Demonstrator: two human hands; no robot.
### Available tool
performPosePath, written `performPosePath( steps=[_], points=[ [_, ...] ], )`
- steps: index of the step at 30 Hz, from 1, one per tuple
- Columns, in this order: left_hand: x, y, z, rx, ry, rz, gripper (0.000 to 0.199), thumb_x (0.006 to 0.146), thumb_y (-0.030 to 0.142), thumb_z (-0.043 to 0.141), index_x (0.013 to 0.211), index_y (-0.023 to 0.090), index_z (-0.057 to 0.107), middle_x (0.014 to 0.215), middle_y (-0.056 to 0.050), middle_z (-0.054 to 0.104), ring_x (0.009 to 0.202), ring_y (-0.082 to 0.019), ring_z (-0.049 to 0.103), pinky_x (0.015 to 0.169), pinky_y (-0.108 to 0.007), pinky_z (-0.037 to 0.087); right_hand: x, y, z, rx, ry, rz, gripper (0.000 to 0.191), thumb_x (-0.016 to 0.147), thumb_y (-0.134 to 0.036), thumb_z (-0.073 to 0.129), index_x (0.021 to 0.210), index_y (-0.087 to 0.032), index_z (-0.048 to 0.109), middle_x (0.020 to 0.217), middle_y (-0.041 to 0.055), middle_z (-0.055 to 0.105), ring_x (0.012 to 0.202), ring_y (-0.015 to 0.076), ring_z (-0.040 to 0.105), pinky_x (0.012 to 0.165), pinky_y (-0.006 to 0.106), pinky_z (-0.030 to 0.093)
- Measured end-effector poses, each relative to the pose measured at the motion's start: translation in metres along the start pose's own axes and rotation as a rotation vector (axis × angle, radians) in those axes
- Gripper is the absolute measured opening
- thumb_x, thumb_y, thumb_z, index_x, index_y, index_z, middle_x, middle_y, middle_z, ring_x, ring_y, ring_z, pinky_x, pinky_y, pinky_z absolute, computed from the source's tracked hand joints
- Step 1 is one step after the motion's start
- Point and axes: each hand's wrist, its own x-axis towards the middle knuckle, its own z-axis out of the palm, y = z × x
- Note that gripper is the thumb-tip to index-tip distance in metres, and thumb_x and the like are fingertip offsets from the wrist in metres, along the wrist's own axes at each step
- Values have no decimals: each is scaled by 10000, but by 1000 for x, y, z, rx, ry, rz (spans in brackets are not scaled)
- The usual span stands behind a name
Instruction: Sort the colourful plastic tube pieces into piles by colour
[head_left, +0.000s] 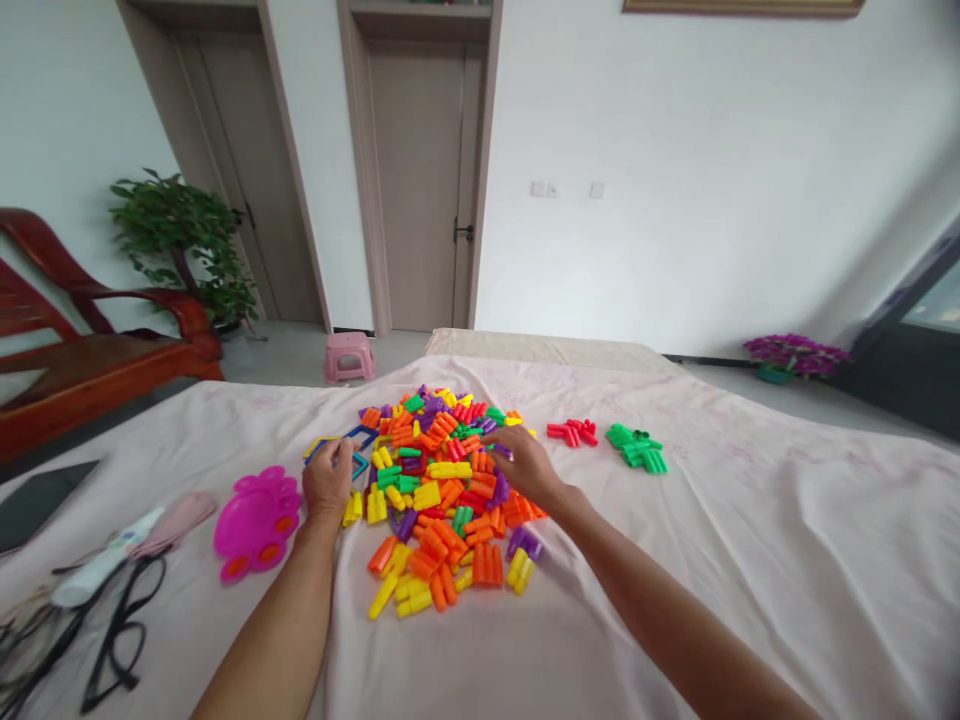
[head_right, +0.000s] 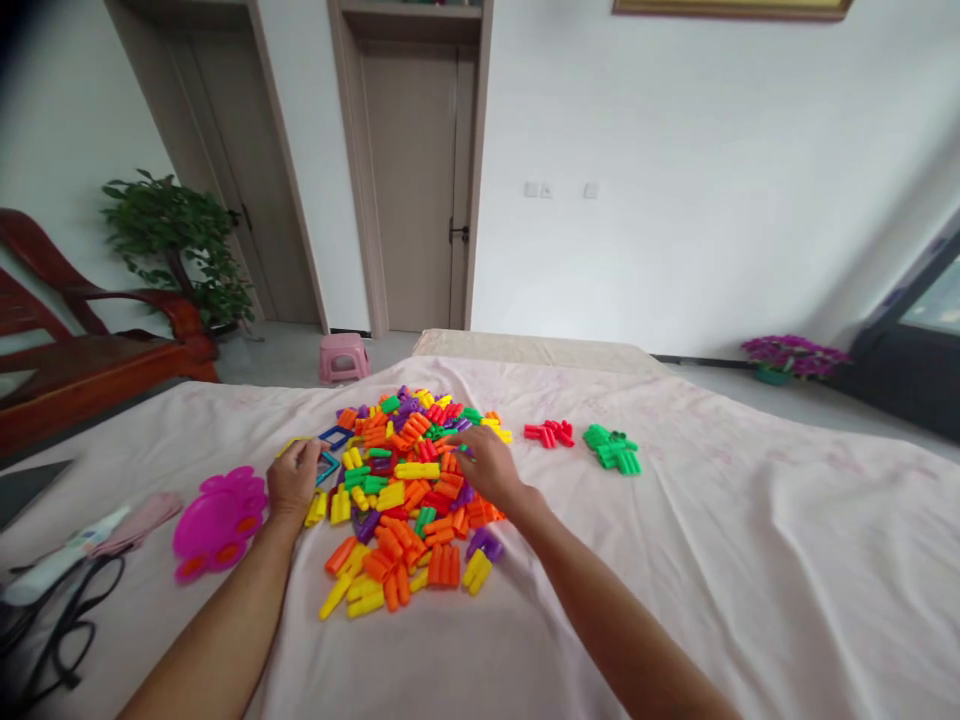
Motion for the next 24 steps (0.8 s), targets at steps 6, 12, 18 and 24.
performPosePath(
  steps=[6, 12, 18, 24],
  points=[
    [5, -6, -1, 2, -6, -39, 426, 931, 445, 424, 952, 208, 777, 989, -71, 785, 906, -216, 684, 808, -311, 492, 57, -97, 53, -295, -410, -140, 198, 833, -306, 746, 992, -196, 791, 1022, 107, 753, 1069, 288, 633, 909, 392, 488],
    [10, -7, 0, 16, -11, -63, 396, 925, 426, 445, 956, 229, 788, 1008, -60, 793, 910, -222, 686, 790, -314, 485, 67, -107, 79, -409, -511, -100, 207, 767, -348, 765, 908, -196, 776, 957, 104, 757, 1007, 297, 647, 815, 371, 488],
    [9, -5, -1, 28, -26, -73, 421, 937, 466, 438, 961, 228, 786, 978, -69, 788, 886, -231, 682, 762, -316, 475, 63, -97, 88, -262, -440, -21, 242, 782, -311, 776, 1003, -228, 726, 1029, 53, 761, 1020, 254, 651, 856, 340, 466],
    [10, -11, -1, 165, -87, -105, 473, 949, 511, 406, 1052, 247, 785, 1025, -66, 770, 875, -243, 648, 704, -323, 444, 49, -72, 60, 85, -161, 81, 204, 918, -361, 698, 1089, -252, 675, 1051, -5, 741, 954, 162, 661, 802, 250, 459]
  ],
)
